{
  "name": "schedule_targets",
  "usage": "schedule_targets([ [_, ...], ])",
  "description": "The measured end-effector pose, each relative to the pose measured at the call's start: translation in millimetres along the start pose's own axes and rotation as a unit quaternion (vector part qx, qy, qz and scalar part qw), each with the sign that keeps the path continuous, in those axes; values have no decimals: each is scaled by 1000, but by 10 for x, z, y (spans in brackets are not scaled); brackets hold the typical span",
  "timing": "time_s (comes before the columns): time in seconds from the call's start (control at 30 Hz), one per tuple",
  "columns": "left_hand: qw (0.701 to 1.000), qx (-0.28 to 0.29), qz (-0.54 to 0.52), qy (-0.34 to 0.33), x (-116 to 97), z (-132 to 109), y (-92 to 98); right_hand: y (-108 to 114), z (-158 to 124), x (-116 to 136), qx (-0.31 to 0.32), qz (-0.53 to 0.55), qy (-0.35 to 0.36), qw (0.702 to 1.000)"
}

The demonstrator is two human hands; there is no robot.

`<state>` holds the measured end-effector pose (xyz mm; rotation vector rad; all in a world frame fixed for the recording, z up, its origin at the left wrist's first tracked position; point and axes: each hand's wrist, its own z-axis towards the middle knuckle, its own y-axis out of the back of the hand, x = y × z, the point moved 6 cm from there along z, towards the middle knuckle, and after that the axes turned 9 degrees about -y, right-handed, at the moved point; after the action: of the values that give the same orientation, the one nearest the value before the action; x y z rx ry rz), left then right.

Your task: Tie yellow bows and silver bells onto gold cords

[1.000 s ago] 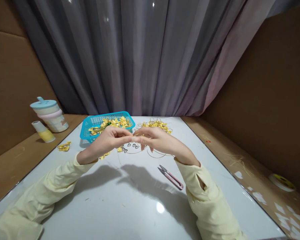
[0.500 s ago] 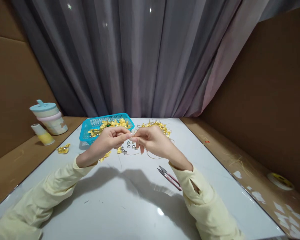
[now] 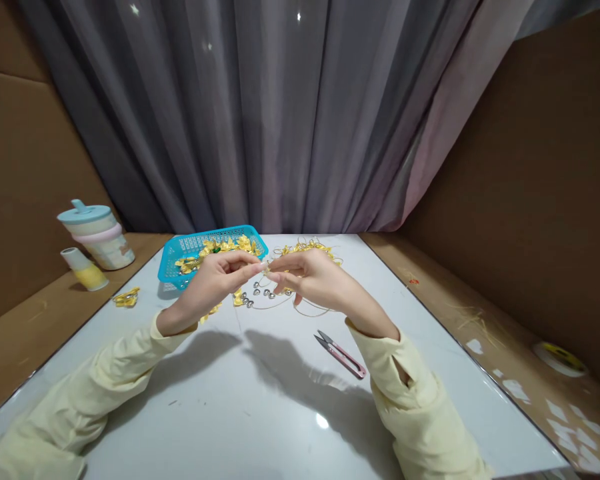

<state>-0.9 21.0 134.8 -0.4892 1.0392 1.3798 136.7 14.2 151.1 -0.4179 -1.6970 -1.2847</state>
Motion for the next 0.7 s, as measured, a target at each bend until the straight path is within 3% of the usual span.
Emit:
schedule_targets([
  [0.1, 1000, 2, 21, -19, -7, 5, -9, -52, 15, 14, 18, 14, -2, 1000],
  [0.27, 996, -18, 74, -50, 49, -49, -30, -116, 63, -50, -35, -3, -24, 999],
  [0.43, 996, -20, 81, -20, 387, -352, -102, -447, 89, -366, -31, 25, -52, 998],
  [0.57, 997, 22, 55, 43, 699, -644, -203, -709, 48, -675, -25, 66, -92, 993],
  [0.7, 995, 57, 33, 81, 866, -793, -284, -836, 13, -812, -12, 121, -132, 984],
])
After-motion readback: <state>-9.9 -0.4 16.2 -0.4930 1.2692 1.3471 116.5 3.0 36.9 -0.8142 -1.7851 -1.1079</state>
